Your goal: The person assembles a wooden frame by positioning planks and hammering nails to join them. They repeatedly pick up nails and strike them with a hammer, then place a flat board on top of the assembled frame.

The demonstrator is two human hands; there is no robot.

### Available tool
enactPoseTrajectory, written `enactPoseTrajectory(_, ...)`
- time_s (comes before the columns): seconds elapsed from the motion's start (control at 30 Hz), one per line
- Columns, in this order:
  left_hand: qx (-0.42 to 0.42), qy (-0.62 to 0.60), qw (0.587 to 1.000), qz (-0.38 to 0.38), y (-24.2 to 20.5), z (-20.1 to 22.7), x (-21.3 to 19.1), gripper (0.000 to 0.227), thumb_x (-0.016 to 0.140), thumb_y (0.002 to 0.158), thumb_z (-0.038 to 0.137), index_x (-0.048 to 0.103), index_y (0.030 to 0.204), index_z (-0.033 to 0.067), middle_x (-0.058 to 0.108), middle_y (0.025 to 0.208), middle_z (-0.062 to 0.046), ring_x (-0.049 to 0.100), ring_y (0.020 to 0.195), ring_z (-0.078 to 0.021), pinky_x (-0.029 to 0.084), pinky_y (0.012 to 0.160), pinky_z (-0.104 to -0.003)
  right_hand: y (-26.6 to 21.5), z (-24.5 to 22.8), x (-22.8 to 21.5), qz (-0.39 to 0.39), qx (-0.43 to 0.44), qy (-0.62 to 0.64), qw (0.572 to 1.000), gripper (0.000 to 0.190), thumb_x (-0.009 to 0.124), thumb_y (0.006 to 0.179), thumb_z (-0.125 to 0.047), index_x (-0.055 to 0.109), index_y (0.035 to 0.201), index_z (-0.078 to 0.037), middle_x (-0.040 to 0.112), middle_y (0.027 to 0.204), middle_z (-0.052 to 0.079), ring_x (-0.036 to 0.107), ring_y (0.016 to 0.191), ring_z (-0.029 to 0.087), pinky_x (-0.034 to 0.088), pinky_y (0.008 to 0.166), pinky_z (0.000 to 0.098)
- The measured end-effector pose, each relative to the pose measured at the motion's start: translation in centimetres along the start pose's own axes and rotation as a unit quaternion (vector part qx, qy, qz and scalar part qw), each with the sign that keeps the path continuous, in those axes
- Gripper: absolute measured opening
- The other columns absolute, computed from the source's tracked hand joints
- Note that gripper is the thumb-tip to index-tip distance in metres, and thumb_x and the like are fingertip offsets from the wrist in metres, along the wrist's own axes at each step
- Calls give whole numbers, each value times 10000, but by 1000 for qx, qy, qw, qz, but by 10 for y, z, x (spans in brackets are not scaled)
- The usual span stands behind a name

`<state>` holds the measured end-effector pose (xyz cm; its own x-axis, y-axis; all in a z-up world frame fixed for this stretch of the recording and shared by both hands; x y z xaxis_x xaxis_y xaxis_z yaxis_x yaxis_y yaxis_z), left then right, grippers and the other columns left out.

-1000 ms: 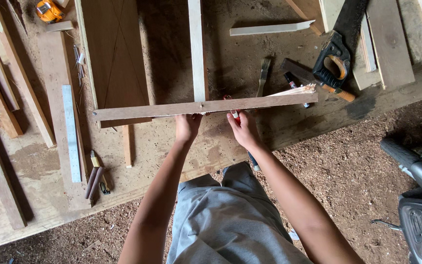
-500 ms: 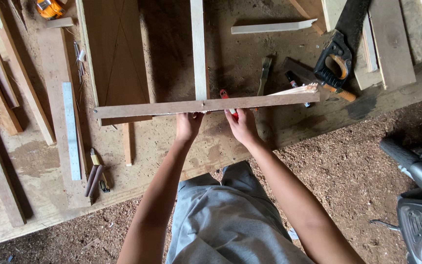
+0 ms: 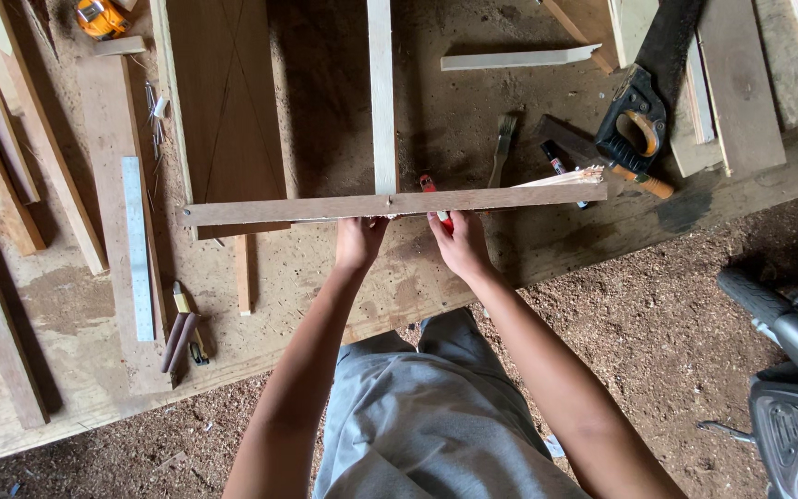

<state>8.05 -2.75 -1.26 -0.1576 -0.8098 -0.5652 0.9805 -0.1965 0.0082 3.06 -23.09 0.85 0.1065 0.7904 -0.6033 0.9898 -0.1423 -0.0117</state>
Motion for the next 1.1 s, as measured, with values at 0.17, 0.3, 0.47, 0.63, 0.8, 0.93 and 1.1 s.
enactPoseTrajectory(0.17, 52, 25, 998, -6, 2, 5, 0, 175, 792, 870, 61, 733, 1028, 15, 762, 920, -155, 728, 734, -278, 597, 643, -386, -2, -1, -1, 15, -26, 7, 1000, 311, 647, 1044, -285, 651, 870, -27, 517, 569, 25, 454, 483, 137, 338, 480, 350)
enactPoseTrajectory(0.3, 64, 14, 998, 16, 2, 7, -4, 198, 802, 850, 57, 739, 1033, 14, 757, 928, -170, 726, 758, -306, 594, 665, -408, -2, 14, 6, -23, 31, 21, 999, 304, 614, 1047, -300, 653, 891, -42, 519, 540, 8, 433, 446, 127, 303, 438, 339)
enactPoseTrajectory(0.47, -12, -55, 998, 11, -1, -5, -1, 169, 766, 905, 44, 722, 1066, 17, 758, 1002, -147, 745, 847, -274, 636, 754, -395, -6, 39, 18, -27, 51, 12, 998, 375, 601, 1063, -353, 618, 817, -71, 527, 577, -16, 406, 452, 115, 319, 418, 320)
enactPoseTrajectory(0.63, -42, -100, 993, 43, -4, -11, -5, 247, 792, 851, 14, 713, 1084, -2, 745, 1087, -176, 723, 994, -288, 599, 913, -420, -11, 61, 27, -55, 116, 3, 992, 467, 622, 1047, -385, 566, 709, -68, 529, 545, 3, 421, 436, 103, 309, 409, 321)
enactPoseTrajectory(0.8, -59, -77, 995, 29, -6, -15, 1, 258, 792, 856, 27, 701, 1096, 0, 734, 1097, -175, 712, 1015, -283, 593, 921, -404, -9, 44, 17, -31, 71, 12, 997, 401, 633, 1029, -325, 594, 717, -76, 560, 547, 7, 449, 431, 111, 317, 409, 322)
enactPoseTrajectory(0.93, -23, -123, 991, 43, -3, -12, -3, 241, 777, 866, 32, 699, 1089, -13, 742, 1069, -170, 720, 1006, -272, 601, 908, -397, -4, 29, 13, -26, 56, 1, 998, 400, 655, 1034, -286, 600, 715, -51, 564, 553, 21, 465, 446, 124, 331, 430, 325)
enactPoseTrajectory(1.1, -30, -86, 996, 24, -3, -10, -2, 170, 783, 867, 58, 757, 1030, 15, 774, 992, -154, 748, 910, -261, 603, 814, -403, -6, 33, 11, -9, 41, 28, 999, 296, 653, 1006, -274, 627, 809, -54, 583, 570, 12, 499, 463, 110, 357, 430, 313)
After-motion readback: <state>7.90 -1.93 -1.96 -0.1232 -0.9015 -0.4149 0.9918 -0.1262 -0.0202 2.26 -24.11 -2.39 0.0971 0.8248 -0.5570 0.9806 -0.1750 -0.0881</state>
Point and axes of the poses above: each hand's wrist, its own y-axis towards the middle knuckle, its own x-axis out of the palm, z = x × y, the point moved 7 cm from there along y, towards the middle knuckle
